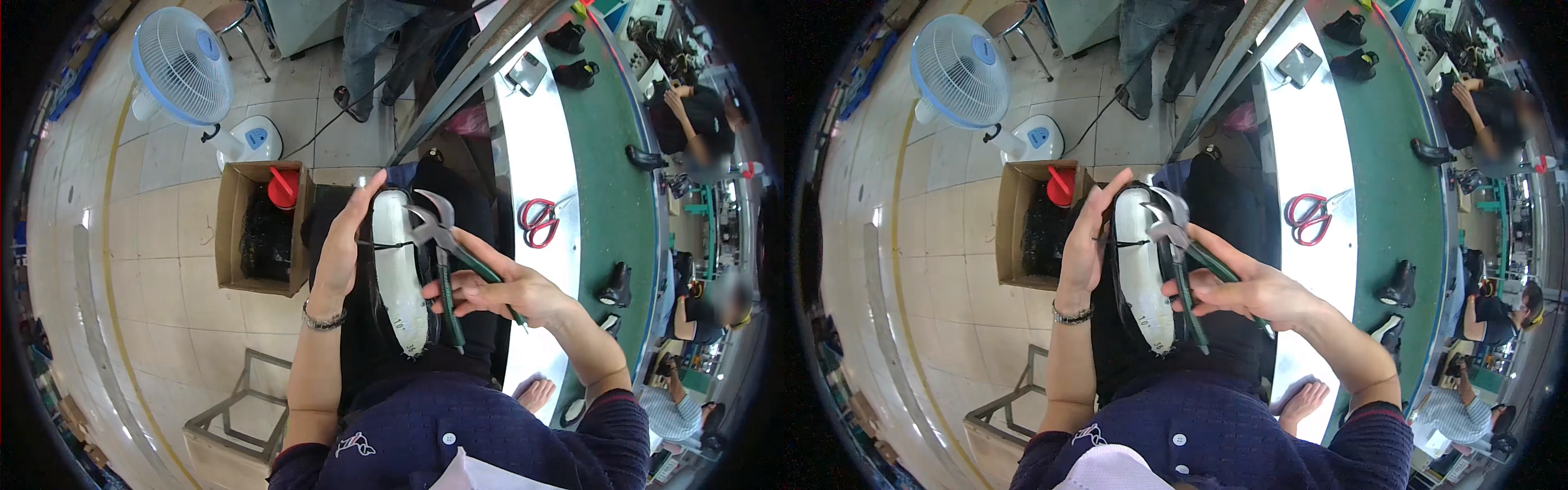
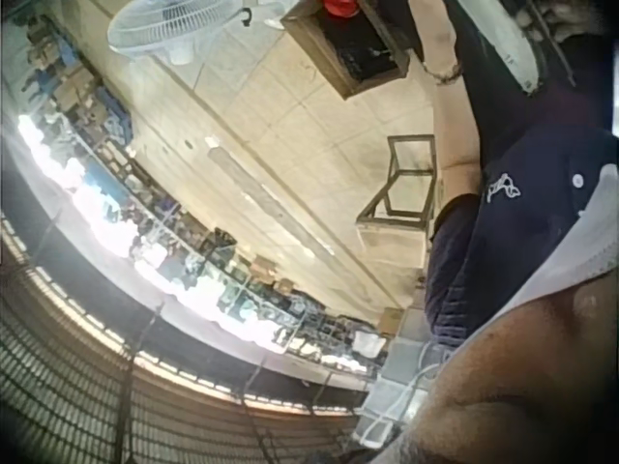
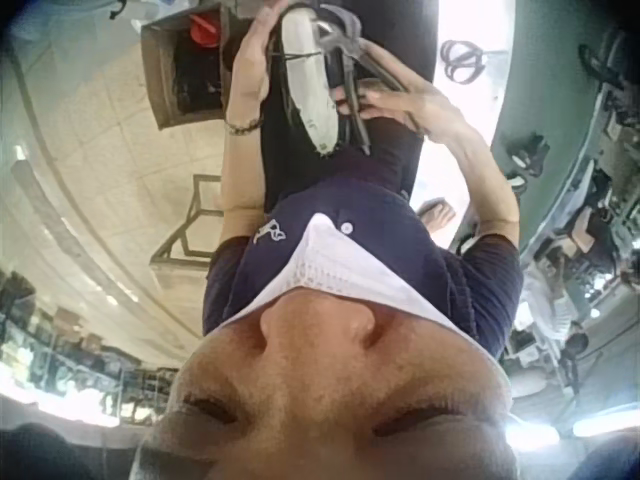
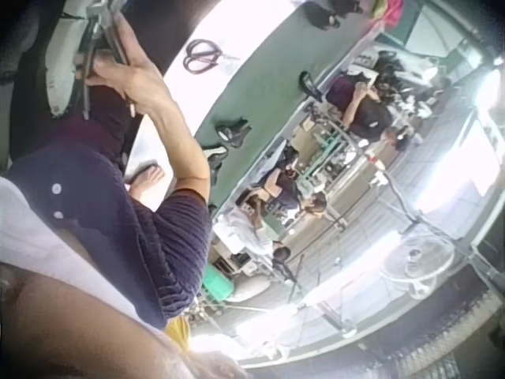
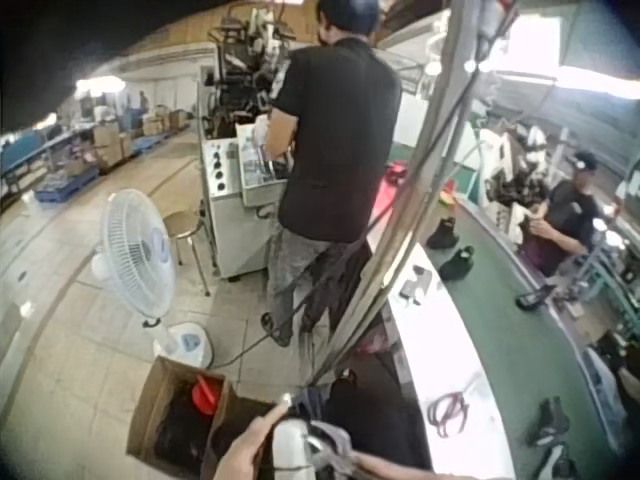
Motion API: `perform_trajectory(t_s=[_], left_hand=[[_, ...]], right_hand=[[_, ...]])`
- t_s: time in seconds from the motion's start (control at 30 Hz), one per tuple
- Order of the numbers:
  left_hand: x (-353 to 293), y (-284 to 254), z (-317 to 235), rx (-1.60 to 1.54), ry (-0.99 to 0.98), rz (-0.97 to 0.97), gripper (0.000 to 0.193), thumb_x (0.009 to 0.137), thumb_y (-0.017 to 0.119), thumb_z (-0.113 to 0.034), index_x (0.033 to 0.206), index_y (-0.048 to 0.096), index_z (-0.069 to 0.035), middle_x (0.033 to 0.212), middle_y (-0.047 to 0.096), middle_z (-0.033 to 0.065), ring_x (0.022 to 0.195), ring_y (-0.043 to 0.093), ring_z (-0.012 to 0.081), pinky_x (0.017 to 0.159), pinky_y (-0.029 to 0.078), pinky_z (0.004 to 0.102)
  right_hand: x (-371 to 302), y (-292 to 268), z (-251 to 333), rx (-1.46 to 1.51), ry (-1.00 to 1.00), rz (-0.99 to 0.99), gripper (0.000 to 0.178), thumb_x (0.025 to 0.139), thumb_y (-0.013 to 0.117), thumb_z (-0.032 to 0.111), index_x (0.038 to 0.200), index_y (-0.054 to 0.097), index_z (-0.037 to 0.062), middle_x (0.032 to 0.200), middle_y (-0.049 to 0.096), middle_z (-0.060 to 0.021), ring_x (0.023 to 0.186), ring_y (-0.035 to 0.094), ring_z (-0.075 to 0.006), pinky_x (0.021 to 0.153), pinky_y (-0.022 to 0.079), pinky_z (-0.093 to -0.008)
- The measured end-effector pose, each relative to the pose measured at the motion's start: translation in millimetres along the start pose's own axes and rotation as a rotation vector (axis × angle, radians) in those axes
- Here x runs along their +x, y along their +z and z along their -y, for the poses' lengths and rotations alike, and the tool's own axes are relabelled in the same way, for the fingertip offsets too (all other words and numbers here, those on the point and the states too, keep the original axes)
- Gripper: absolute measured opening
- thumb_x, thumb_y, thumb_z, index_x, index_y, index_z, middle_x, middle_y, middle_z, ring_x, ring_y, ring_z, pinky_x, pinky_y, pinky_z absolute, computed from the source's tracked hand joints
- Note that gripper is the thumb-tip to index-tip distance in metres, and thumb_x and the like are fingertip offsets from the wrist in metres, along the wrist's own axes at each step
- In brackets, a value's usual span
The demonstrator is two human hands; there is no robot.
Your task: Finishing and assembling a shoe upper by cutting material and adjusting the shape with tools.
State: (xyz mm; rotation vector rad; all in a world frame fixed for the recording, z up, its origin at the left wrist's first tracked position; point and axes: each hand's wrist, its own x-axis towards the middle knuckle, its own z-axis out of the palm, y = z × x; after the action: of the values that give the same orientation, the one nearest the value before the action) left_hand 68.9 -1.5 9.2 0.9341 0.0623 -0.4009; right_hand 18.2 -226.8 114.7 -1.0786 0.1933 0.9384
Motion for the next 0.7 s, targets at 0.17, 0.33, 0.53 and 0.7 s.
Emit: perform_trajectory(t_s=[0.17,0.33,0.53,0.7], left_hand=[[9,0,10,0.206,0.046,-0.055,0.039,0.096,0.05,-0.015,0.134,0.051,-0.003,0.119,0.059,0.0102,0.104,0.054,0.0131,0.092,0.04,0.0263],[13,5,18,0.505,0.182,-0.207,0.029,0.092,0.053,-0.011,0.118,0.062,-0.001,0.098,0.067,0.0101,0.083,0.059,0.0131,0.078,0.046,0.027],[13,4,19,0.456,0.222,-0.22,0.03,0.091,0.052,-0.008,0.117,0.063,0.0,0.11,0.067,0.0149,0.097,0.063,0.0165,0.086,0.046,0.0269],[12,6,19,0.447,0.213,-0.206,0.03,0.09,0.054,-0.007,0.117,0.063,0.001,0.113,0.066,0.0137,0.098,0.062,0.016,0.089,0.045,0.0267]], right_hand=[[29,8,18,-0.118,0.191,-0.148,0.073,0.098,0.048,0.01,0.153,0.0,0.0144,0.121,0.059,-0.0196,0.107,0.062,-0.0272,0.091,0.048,-0.0348],[32,6,39,-0.206,0.292,-0.187,0.071,0.097,0.051,0.01,0.153,0.008,0.0157,0.104,0.061,-0.013,0.096,0.064,-0.0231,0.08,0.053,-0.0342],[37,5,16,-0.506,0.107,-0.213,0.06,0.1,0.047,0.011,0.151,0.017,0.0138,0.084,0.054,-0.0048,0.072,0.055,-0.0117,0.063,0.052,-0.028],[35,-3,-6,-0.599,-0.061,-0.227,0.056,0.099,0.045,0.008,0.149,0.02,0.0067,0.077,0.054,-0.0059,0.065,0.054,-0.0105,0.059,0.049,-0.0267]])
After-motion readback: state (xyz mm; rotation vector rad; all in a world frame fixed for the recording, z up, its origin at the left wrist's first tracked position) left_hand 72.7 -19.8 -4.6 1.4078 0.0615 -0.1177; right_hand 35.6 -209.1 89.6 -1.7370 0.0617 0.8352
